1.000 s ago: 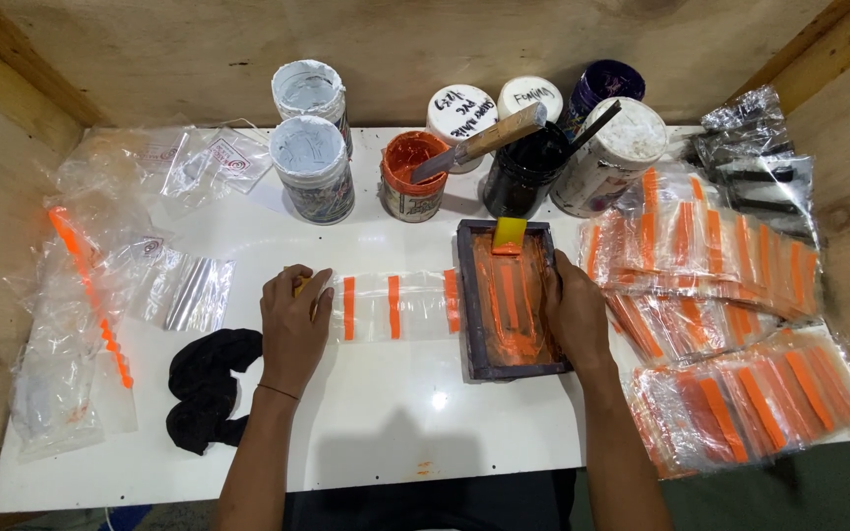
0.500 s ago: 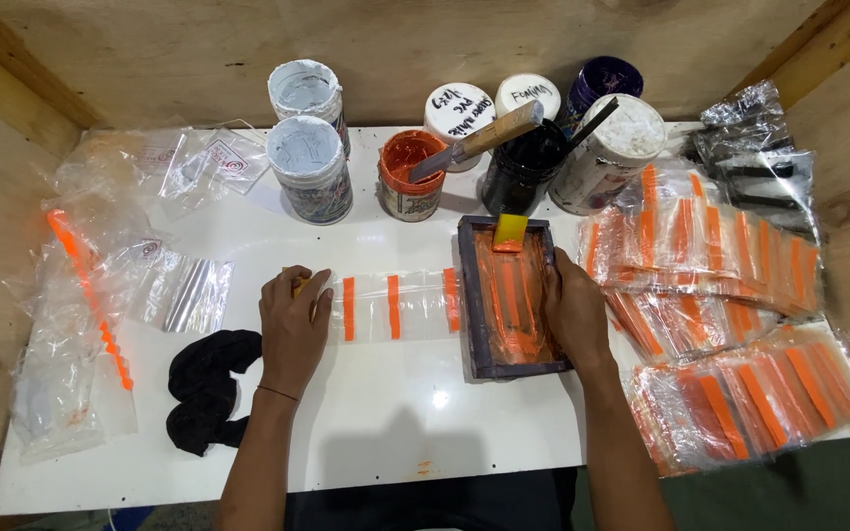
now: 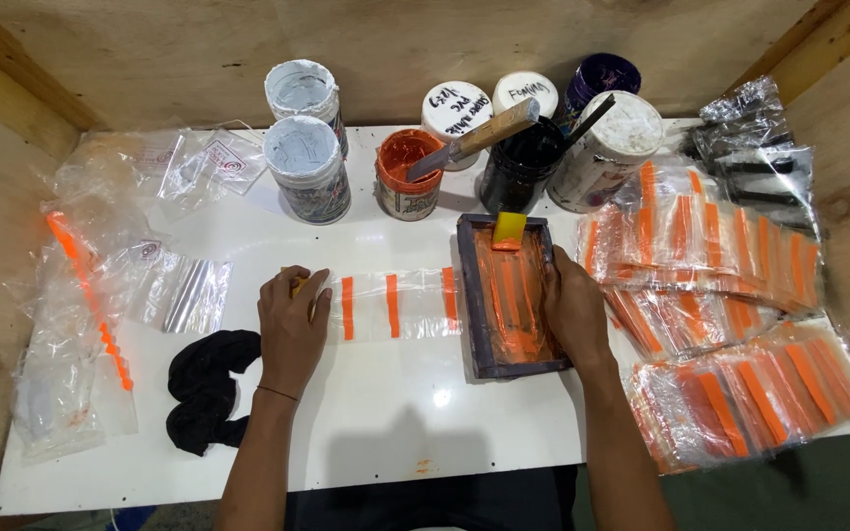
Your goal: The person uses a squeegee to spread orange ink across a screen printing frame and presses it onto clear plastic bags to create orange stripes. They repeat this process for multiple bags, placing the finished items into a pile on the right side of the table.
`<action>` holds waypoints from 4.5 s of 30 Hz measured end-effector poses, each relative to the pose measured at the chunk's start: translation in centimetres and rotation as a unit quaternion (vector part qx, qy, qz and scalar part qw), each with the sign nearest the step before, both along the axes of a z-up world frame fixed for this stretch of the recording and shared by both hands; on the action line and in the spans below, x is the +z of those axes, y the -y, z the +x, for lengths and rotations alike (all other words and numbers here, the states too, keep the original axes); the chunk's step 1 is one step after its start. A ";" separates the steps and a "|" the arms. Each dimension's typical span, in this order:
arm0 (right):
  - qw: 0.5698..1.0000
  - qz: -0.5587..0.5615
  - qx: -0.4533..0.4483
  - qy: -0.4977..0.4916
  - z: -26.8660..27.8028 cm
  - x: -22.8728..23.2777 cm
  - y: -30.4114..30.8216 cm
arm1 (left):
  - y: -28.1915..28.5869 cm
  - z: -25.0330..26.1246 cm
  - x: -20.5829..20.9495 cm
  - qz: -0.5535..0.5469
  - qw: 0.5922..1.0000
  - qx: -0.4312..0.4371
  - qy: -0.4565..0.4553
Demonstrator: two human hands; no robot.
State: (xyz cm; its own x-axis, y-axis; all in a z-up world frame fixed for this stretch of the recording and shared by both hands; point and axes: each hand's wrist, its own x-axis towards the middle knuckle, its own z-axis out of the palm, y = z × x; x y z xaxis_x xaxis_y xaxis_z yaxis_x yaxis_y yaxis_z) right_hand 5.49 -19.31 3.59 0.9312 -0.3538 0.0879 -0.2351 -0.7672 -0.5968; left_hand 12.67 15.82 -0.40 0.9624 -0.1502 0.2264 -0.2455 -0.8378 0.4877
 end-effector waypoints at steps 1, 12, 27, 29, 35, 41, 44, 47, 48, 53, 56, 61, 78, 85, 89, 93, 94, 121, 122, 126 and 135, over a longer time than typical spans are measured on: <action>1.000 0.000 0.000 0.000 0.0 0.1 -0.1 | 0.0 0.0 0.1 0.000 1.000 0.000 0.000; 0.999 0.023 -0.014 0.027 0.1 0.3 0.2 | 0.0 0.0 -0.1 -0.006 1.000 -0.006 0.010; 0.971 -0.080 0.220 0.056 0.1 -0.4 -5.7 | -0.3 0.2 -0.6 -0.011 1.000 -0.011 0.013; 0.950 -0.084 0.290 0.079 0.0 -0.5 -7.1 | -0.3 0.2 -0.4 -0.015 1.000 -0.013 0.013; 0.873 -0.120 0.448 0.150 -0.7 -1.8 -10.7 | -0.3 0.4 -0.6 -0.017 1.000 -0.017 0.015; 0.851 -0.148 0.480 0.152 -1.1 -3.6 -11.6 | -0.3 0.4 -0.4 -0.021 1.000 -0.011 0.004; 0.861 -0.140 0.469 0.138 -1.3 -3.4 -11.6 | -0.3 0.2 -0.1 -0.024 1.000 -0.013 -0.004; 0.876 -0.131 0.447 0.125 -1.3 -4.0 -11.2 | -0.3 0.3 -0.2 -0.023 1.000 -0.015 -0.003; 0.885 -0.126 0.433 0.116 -1.4 -4.5 -11.1 | -0.4 0.3 -0.3 -0.019 1.000 -0.017 0.000; 0.926 -0.151 0.337 0.078 0.4 -5.6 -6.5 | -0.3 0.2 0.0 -0.019 1.000 -0.012 -0.003; 0.949 -0.213 0.230 0.031 1.7 -4.9 -2.4 | -0.3 0.2 0.1 -0.018 1.000 -0.017 -0.004; 0.983 -0.150 0.093 -0.059 2.2 -3.3 0.2 | -0.4 0.4 -0.3 -0.028 0.999 -0.016 0.000; 0.994 0.102 0.008 -0.030 1.2 -1.0 -1.9 | 0.5 -0.4 1.8 -0.164 0.986 -0.015 0.001; 0.974 0.218 -0.043 0.039 1.3 -1.4 -1.9 | 0.4 -0.7 0.7 -0.246 0.969 -0.008 0.032; 0.962 0.253 -0.034 0.098 1.2 -0.7 -1.8 | 0.5 -0.6 0.8 -0.287 0.956 -0.009 0.069; 0.956 0.265 -0.039 0.121 1.6 -1.6 -0.8 | 0.7 -0.7 1.4 -0.309 0.943 -0.022 0.121; 0.955 0.265 -0.042 0.126 1.5 -1.7 -0.6 | 0.8 -0.6 1.6 -0.309 0.943 -0.027 0.122; 0.946 0.092 -0.203 0.237 -20.6 6.8 22.9 | 24.8 -17.4 7.5 -0.453 0.845 -0.247 -0.139; 0.953 0.072 -0.207 0.210 -21.4 7.2 23.8 | 25.9 -18.1 7.5 -0.465 0.828 -0.233 -0.211; 0.968 -0.004 -0.214 0.132 -23.4 8.5 26.9 | 29.6 -20.4 6.0 -0.470 0.782 -0.215 -0.348; 0.960 -0.150 -0.235 0.005 -19.5 4.6 30.8 | 33.0 -21.9 4.1 -0.419 0.809 -0.249 -0.329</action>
State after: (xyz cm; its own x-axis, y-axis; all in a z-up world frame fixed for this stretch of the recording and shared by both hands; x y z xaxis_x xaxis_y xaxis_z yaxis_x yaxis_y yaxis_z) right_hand -14.03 -50.08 8.15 0.6730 -0.6922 0.2606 -0.5930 -0.7156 -0.3690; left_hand -9.25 -17.19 3.72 0.7832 -0.6158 -0.0862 0.0917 -0.0227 0.9955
